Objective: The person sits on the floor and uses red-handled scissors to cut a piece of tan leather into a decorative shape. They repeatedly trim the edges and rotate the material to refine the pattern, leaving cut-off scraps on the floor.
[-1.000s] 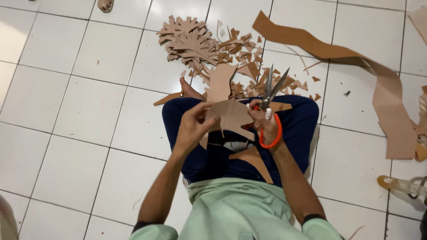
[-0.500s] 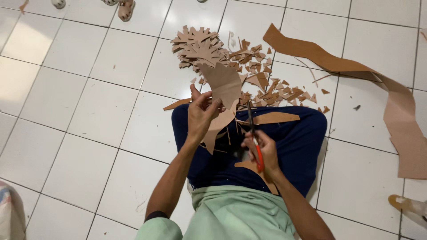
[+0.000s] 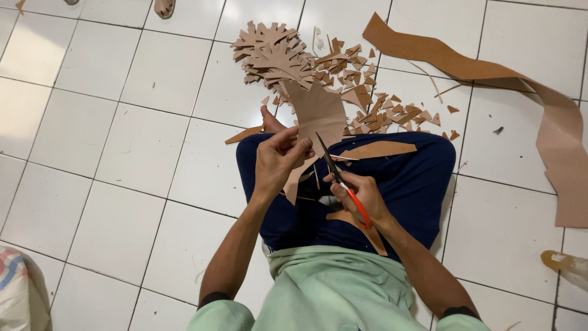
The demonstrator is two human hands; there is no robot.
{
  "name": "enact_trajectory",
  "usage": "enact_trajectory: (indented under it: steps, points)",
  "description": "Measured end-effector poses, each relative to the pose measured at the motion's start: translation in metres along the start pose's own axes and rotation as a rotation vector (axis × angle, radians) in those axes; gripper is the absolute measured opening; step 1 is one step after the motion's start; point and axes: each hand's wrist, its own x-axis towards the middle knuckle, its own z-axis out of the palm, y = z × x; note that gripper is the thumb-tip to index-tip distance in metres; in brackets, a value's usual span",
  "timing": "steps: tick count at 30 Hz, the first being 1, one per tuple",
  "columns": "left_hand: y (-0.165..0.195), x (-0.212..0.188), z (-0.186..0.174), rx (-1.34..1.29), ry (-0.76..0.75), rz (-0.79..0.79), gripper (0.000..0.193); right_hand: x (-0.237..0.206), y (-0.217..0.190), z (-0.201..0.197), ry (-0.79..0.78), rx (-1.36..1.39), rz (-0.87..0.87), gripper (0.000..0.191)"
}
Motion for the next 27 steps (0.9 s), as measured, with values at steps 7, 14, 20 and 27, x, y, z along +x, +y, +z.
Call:
enact_trajectory:
  steps: [7,14,20,27]
  points:
    - [-0.003,-0.001,-0.002,-0.041,-0.041,-0.002,0.042,-0.001,0.005,-0.001,0.037,-0.048,-0.023,0.045]
    - [0.0,0.004,-0.005,-0.139,-0.089,-0.021,0.043,-0.001,0.007,0.001,0.054,-0.077,0.003,0.036]
    - [0.009,-0.003,0.005,-0.094,-0.115,-0.003,0.028,-0.001,-0.001,-0.002,-0.05,0.203,0.17,0.032]
    - [0.014,-0.02,0.016,-0.115,-0.142,-0.004,0.023,0.004,-0.008,-0.012,-0.174,0.356,0.111,0.043]
